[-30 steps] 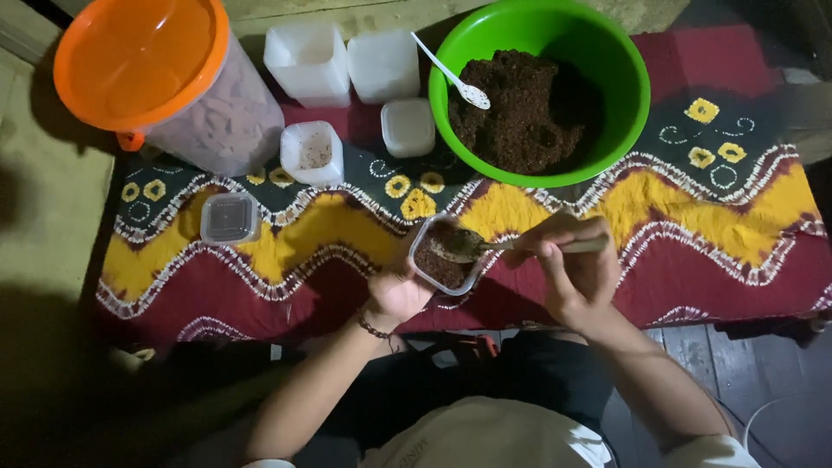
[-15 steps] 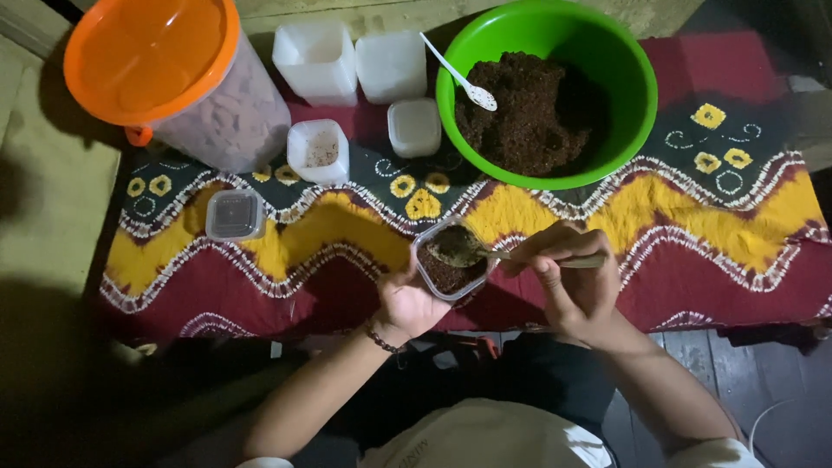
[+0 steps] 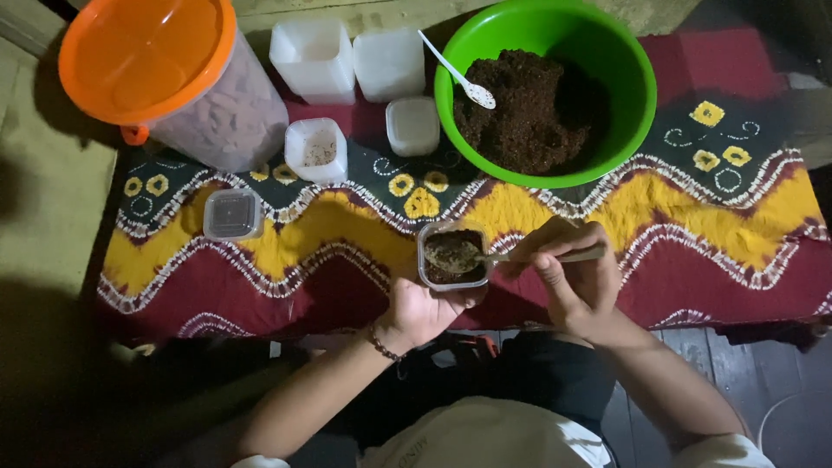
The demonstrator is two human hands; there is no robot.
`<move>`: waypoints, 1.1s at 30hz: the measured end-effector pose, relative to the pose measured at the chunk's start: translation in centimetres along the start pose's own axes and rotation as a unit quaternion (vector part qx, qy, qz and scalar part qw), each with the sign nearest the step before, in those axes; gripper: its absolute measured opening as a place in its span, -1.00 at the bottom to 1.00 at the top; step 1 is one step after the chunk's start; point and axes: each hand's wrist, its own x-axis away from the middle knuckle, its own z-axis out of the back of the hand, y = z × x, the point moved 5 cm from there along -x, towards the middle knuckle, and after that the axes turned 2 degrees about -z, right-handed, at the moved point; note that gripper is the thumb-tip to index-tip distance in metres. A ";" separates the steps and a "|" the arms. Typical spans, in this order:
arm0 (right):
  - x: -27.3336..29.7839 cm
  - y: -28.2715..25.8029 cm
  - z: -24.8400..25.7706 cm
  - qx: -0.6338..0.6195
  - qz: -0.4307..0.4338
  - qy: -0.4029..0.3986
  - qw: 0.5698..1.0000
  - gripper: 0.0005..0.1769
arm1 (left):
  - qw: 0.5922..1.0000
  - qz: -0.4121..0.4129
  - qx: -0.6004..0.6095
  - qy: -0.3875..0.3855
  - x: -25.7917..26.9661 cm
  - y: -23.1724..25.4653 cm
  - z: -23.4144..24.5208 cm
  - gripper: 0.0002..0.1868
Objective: Packing soil from a large bowl into a small plastic container using a spoon.
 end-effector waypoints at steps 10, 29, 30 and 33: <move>-0.5 0.8 1.8 0.008 -0.050 -0.006 0.999 -0.95 | 0.999 0.015 -0.015 0.040 0.4 -1.3 -2.2 -0.51; -0.7 3.1 1.9 -0.030 -0.064 -0.035 0.997 -0.97 | 0.986 0.103 -0.097 -0.083 0.2 1.1 -9.1 -0.60; -0.5 3.3 2.0 -0.018 -0.048 -0.032 0.998 -0.96 | 0.985 0.109 -0.109 -0.084 0.1 1.2 -9.1 -0.60; -0.9 3.3 2.7 -0.010 -0.072 -0.023 0.997 -0.94 | 0.990 0.055 -0.127 0.019 0.1 1.8 -12.1 -0.67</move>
